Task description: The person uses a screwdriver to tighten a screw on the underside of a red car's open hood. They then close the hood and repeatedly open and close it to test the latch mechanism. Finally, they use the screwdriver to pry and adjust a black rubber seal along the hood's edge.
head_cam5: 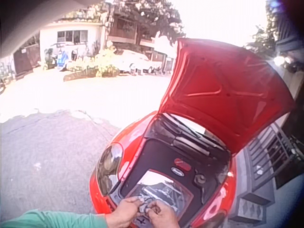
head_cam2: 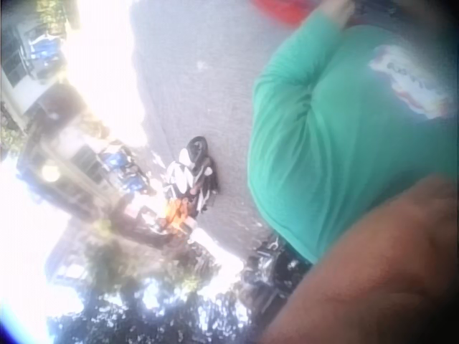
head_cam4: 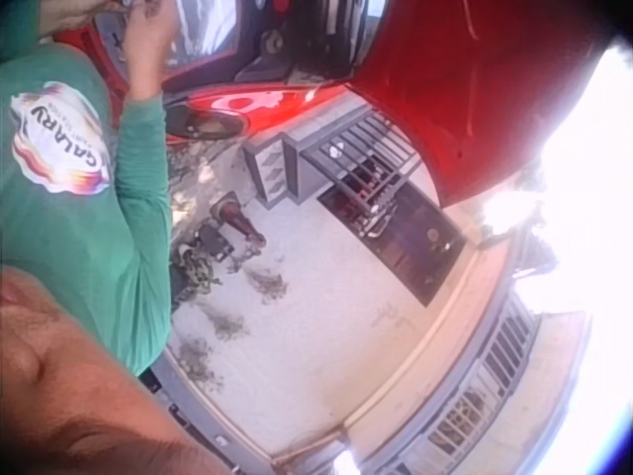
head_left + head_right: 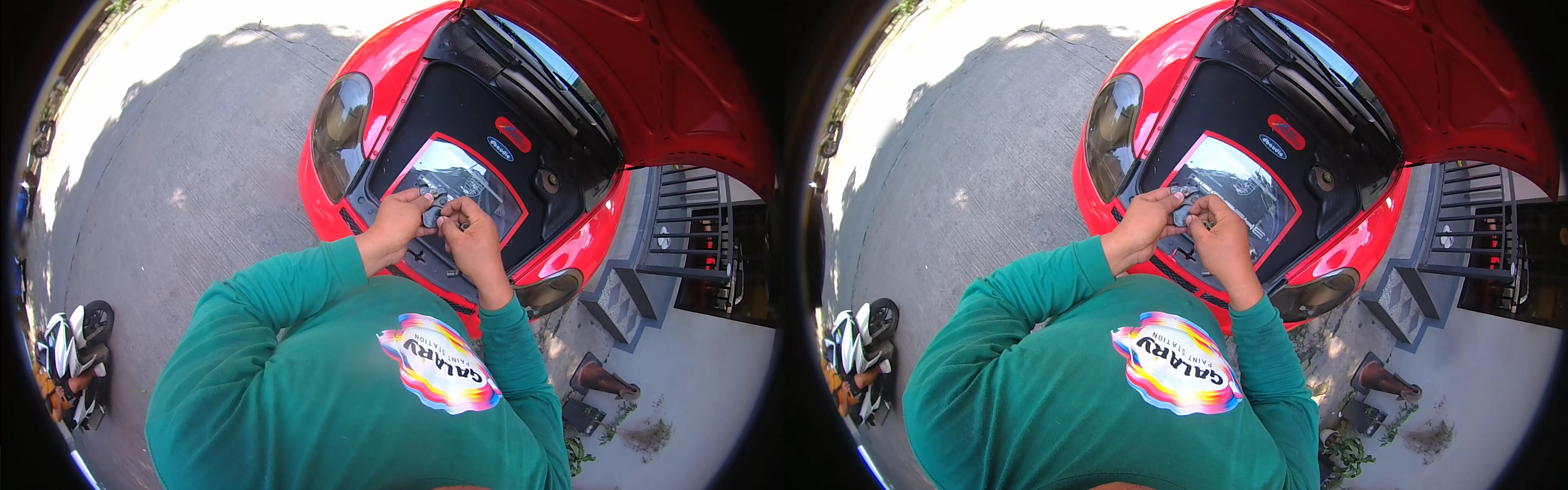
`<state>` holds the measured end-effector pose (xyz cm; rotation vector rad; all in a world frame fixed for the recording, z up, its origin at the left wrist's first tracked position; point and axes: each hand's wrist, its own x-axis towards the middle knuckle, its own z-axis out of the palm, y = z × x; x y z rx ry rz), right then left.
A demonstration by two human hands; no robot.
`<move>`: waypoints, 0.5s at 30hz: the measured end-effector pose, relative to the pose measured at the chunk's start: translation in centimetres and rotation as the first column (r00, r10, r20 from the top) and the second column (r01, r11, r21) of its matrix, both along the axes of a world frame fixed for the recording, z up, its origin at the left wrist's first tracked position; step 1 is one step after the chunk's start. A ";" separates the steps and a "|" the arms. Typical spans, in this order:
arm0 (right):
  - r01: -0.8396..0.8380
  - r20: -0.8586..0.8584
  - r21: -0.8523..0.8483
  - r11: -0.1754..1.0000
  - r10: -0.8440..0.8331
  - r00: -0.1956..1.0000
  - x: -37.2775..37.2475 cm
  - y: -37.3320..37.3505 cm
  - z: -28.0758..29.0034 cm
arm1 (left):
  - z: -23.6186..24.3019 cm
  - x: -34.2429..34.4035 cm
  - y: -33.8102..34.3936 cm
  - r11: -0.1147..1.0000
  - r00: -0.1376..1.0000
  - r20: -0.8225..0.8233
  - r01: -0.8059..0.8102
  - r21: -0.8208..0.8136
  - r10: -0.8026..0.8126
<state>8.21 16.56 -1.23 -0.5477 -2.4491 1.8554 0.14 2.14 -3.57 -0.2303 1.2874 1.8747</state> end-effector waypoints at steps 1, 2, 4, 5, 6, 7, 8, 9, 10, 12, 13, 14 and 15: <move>-0.014 0.017 -0.009 1.000 0.014 1.000 -0.1 0.2 0.0 | -0.3 -0.1 0.1 1.000 1.000 -0.005 0.002 0.007 -0.002; -0.028 0.034 -0.018 0.999 0.028 0.999 -0.1 0.5 0.0 | -0.5 -0.1 0.3 1.000 1.000 -0.011 0.003 0.013 -0.003; -0.023 0.033 -0.004 1.000 0.023 0.999 -0.2 0.5 0.0 | -0.2 -0.1 0.6 1.000 1.000 -0.015 -0.008 -0.013 0.007; -0.023 0.031 0.003 1.000 0.023 0.999 -0.3 0.6 0.0 | 0.0 -0.1 0.8 1.000 1.000 -0.018 -0.016 -0.026 0.015; -0.009 0.016 0.043 0.999 0.008 1.000 -0.4 0.4 -0.1 | -0.1 -0.2 0.6 1.000 1.000 -0.018 -0.009 -0.018 0.008; 0.003 0.000 0.081 0.997 -0.003 1.000 -0.5 0.2 -0.4 | -0.4 -0.3 0.5 1.000 1.000 -0.020 -0.005 -0.011 0.005; 0.011 -0.018 0.118 0.993 -0.009 1.000 -0.4 0.1 -0.8 | -0.7 -0.4 0.4 1.000 1.000 -0.022 -0.007 -0.004 0.007; 0.000 0.002 0.146 0.989 0.000 1.000 -0.2 -0.1 -1.4 | -1.1 -0.1 0.0 1.000 1.000 0.004 -0.022 0.005 0.022; -0.021 0.004 0.157 0.987 0.020 1.000 -0.4 -0.2 -1.7 | -1.3 -0.1 -0.3 0.998 0.998 0.009 -0.059 -0.006 0.059; -0.007 0.027 0.138 0.990 0.003 1.000 0.4 0.7 -0.9 | -2.7 0.7 1.4 0.994 0.995 0.024 -0.101 0.028 0.101; 0.018 0.034 0.118 0.993 -0.022 0.999 0.7 1.5 -0.6 | -2.6 0.7 2.3 0.998 0.999 0.005 -0.049 -0.027 0.049; 0.036 0.031 0.099 0.994 -0.039 0.999 0.8 2.0 -0.3 | -3.4 0.7 3.4 0.999 0.999 -0.034 -0.002 -0.033 0.001; 0.033 0.019 0.083 0.996 -0.035 0.999 0.8 2.1 -0.3 | -4.2 0.8 4.2 0.999 0.999 -0.028 -0.031 0.019 0.031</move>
